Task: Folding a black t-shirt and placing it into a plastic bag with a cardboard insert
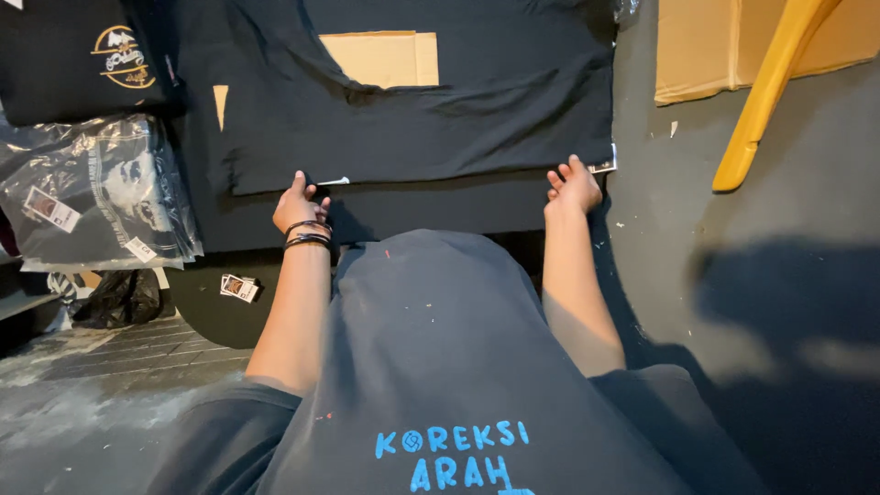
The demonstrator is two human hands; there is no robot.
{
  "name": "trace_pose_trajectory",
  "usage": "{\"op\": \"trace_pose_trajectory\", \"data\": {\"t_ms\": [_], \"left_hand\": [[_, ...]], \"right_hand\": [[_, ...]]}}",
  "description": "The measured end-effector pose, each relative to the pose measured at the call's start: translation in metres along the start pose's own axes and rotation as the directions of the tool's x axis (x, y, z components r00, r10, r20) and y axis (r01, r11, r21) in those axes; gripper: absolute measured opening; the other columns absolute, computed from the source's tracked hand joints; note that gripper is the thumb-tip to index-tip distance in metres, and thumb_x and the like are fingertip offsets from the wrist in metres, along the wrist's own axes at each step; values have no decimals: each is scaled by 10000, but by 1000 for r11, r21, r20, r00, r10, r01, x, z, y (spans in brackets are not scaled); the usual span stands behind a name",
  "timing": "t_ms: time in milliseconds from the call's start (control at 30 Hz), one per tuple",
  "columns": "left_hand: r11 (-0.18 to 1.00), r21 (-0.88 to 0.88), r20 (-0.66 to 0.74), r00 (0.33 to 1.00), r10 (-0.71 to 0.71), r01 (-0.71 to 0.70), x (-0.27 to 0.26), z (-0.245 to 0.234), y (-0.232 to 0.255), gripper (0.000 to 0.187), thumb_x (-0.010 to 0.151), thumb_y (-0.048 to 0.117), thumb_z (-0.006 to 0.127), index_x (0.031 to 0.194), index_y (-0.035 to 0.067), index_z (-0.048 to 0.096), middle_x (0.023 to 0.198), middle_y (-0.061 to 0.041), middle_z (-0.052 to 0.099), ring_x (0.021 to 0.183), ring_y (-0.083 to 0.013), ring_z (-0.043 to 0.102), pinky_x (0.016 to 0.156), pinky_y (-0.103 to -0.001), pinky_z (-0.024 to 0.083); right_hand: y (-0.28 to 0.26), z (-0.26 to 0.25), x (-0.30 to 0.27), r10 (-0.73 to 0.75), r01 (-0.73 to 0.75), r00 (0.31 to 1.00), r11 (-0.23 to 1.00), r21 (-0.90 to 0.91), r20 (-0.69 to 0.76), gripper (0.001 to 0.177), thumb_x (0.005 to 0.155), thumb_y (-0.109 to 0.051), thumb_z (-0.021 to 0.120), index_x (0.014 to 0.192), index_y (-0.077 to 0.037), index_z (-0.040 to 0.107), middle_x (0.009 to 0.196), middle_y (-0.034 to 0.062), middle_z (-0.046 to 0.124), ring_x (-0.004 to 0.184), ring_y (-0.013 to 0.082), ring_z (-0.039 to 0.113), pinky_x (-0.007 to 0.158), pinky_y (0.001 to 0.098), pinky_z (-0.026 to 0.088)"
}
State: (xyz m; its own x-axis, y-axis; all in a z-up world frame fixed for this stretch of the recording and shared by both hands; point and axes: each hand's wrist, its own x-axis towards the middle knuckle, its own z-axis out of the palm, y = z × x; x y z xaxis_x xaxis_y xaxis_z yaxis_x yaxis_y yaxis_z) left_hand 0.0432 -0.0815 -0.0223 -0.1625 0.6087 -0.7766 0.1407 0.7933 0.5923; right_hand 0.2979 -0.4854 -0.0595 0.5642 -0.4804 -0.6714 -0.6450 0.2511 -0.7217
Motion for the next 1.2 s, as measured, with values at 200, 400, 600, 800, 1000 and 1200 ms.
{"op": "trace_pose_trajectory", "data": {"t_ms": [200, 400, 600, 800, 1000, 1200], "left_hand": [[999, -34, 145, 989, 20, -15, 19, -14, -7, 290, 849, 231, 849, 799, 169, 570, 769, -109, 740, 376, -116, 396, 519, -323, 656], [998, -11, 174, 982, 70, -69, 9, -22, 9, 282, 870, 219, 835, 744, 150, 592, 777, -112, 745, 361, -117, 396, 547, -330, 669], [999, 11, 174, 984, 45, -47, 36, -31, -7, 242, 879, 259, 834, 810, 180, 615, 831, -122, 765, 381, -137, 469, 526, -330, 676], [998, -56, 55, 998, 1, 2, 67, -48, 30, 308, 924, 422, 726, 793, 168, 613, 754, -42, 745, 392, -147, 521, 421, -179, 580], [997, -18, -122, 990, 67, -70, 110, -60, 41, 96, 943, 233, 684, 934, 141, 655, 723, -56, 717, 404, -139, 493, 496, -299, 684], [779, 598, -380, 788, 484, -190, 84, -72, 42, 301, 718, 473, 913, 817, 300, 687, 814, 81, 750, 811, -172, 759, 779, -315, 632]], "right_hand": [[-23, -27, -18, 77, -62, 970, 995, -73, 229, 206, 935, -366, 724, 891, -215, 591, 748, -40, 677, 537, 118, 647, 440, 172, 329], [-20, -47, 10, 53, -30, 948, 996, -81, 313, 217, 941, -297, 770, 897, -230, 569, 833, 2, 736, 554, 155, 650, 461, 203, 330], [-19, -58, -9, 20, 40, 956, 980, -197, 294, 195, 986, -309, 727, 958, -236, 549, 825, 50, 736, 518, 188, 691, 400, 191, 379], [-21, -53, -8, 21, 40, 963, 975, -220, 268, 244, 967, -382, 738, 989, -206, 571, 797, 31, 735, 499, 158, 694, 367, 181, 392], [-14, -59, 25, -37, 94, 975, 962, -256, 220, 257, 934, -369, 773, 971, -187, 596, 811, 47, 740, 490, 195, 699, 345, 208, 372], [15, -62, 54, -469, 442, 882, 780, -443, 55, 177, 854, -305, 835, 843, -160, 735, 519, 70, 632, 368, 188, 641, 285, 234, 400]]}}
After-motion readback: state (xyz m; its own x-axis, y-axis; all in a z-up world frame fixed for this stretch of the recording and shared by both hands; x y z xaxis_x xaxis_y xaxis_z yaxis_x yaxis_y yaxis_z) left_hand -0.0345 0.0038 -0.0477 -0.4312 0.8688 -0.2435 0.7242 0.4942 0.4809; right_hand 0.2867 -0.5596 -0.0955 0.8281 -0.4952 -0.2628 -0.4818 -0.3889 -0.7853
